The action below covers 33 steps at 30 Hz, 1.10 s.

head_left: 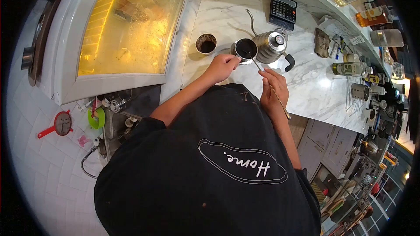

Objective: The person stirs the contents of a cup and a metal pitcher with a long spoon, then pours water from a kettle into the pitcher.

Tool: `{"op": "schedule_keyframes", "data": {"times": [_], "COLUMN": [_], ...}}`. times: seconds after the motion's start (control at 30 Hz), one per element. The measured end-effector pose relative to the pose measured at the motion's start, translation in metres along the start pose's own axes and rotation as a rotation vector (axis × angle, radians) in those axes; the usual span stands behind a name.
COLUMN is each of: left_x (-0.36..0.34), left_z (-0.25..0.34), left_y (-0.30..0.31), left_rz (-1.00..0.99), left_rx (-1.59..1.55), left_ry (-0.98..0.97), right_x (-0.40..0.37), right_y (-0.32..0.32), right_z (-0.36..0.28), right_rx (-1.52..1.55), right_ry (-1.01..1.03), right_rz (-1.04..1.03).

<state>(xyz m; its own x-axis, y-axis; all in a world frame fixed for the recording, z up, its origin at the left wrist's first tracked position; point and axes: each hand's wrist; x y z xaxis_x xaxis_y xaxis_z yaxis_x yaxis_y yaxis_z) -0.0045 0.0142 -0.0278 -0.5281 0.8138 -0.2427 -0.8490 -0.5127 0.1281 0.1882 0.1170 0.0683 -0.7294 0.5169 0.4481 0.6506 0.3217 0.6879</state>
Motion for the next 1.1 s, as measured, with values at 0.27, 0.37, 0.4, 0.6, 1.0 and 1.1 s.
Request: {"op": "schedule_keyframes", "data": {"times": [0.27, 0.37, 0.4, 0.6, 1.0, 1.1], "left_x": [-0.001, -0.003, -0.001, 0.001, 0.003, 0.003], "left_z": [0.004, 0.008, 0.004, -0.003, -0.002, -0.002], "left_y": [0.0, 0.0, -0.001, -0.003, -0.003, -0.003], "left_rz": [-0.006, -0.017, -0.005, 0.013, 0.029, 0.029], "left_rx": [0.005, -0.002, -0.016, -0.029, -0.047, -0.051], "left_ry": [0.019, 0.034, 0.019, 0.008, 0.009, 0.002], "right_x": [-0.003, -0.002, -0.002, -0.001, 0.003, 0.002], "right_y": [-0.001, 0.0, 0.0, 0.003, 0.004, 0.004], "right_z": [0.002, 0.002, 0.001, -0.001, 0.0, -0.001], "right_rx": [0.004, 0.009, 0.009, 0.022, 0.01, 0.003], "right_ry": [-0.008, -0.013, -0.012, -0.006, 0.004, -0.003], "right_rz": [-0.003, -0.007, -0.007, -0.017, -0.04, -0.042]}}
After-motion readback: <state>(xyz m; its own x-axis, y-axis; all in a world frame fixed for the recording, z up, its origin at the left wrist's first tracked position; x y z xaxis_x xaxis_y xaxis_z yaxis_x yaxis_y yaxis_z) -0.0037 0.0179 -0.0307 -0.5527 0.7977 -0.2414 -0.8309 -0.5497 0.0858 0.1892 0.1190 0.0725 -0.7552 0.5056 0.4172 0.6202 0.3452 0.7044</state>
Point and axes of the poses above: each hand's wrist, its own x-axis towards the middle knuckle, its own y-axis out of the back of the hand, z = x × y, and after that the axes turned 3 degrees about -x, right-handed
